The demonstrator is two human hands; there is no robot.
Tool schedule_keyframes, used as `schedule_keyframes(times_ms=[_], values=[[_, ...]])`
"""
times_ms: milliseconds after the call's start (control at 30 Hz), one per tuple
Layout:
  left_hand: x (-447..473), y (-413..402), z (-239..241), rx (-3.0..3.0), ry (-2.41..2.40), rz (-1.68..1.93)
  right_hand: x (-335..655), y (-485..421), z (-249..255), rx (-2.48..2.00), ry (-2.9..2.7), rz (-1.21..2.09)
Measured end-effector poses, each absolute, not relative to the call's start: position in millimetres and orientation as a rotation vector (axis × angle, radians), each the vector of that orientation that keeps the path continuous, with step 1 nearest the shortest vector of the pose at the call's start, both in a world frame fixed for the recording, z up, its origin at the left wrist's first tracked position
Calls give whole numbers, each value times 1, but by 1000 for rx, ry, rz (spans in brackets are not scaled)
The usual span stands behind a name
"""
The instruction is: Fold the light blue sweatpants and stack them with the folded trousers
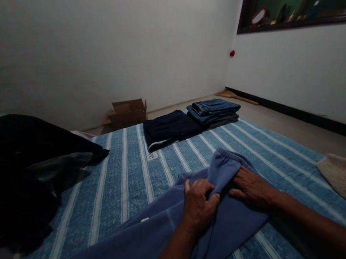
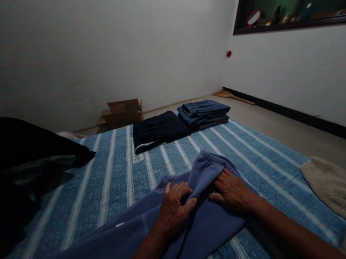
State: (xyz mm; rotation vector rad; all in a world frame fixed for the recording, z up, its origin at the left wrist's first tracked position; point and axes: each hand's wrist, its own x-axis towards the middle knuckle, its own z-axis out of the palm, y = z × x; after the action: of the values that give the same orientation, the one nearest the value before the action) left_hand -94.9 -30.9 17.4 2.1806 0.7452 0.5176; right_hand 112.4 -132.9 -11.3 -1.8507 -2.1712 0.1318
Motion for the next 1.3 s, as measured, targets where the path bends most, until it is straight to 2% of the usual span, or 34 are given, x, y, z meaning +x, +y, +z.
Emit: schedule_keyframes(times_ms=[333,567,800,1067,1300], values=[[-93,-32,16,2238,739,479,139,-155,-19,-1998,-2093,46],[-93,-32,13,2249,744,500,152,-161,-14,-1800,-1825,271],[-93,-31,12,2274,734,495,168,-147,-1,-2182,-1347,202],[-93,-31,14,2270,736,473,162,-113,16,-2624,-1371,286],[-92,-30,13,2286,736,452,157,-112,15,-2666,-1472,144]])
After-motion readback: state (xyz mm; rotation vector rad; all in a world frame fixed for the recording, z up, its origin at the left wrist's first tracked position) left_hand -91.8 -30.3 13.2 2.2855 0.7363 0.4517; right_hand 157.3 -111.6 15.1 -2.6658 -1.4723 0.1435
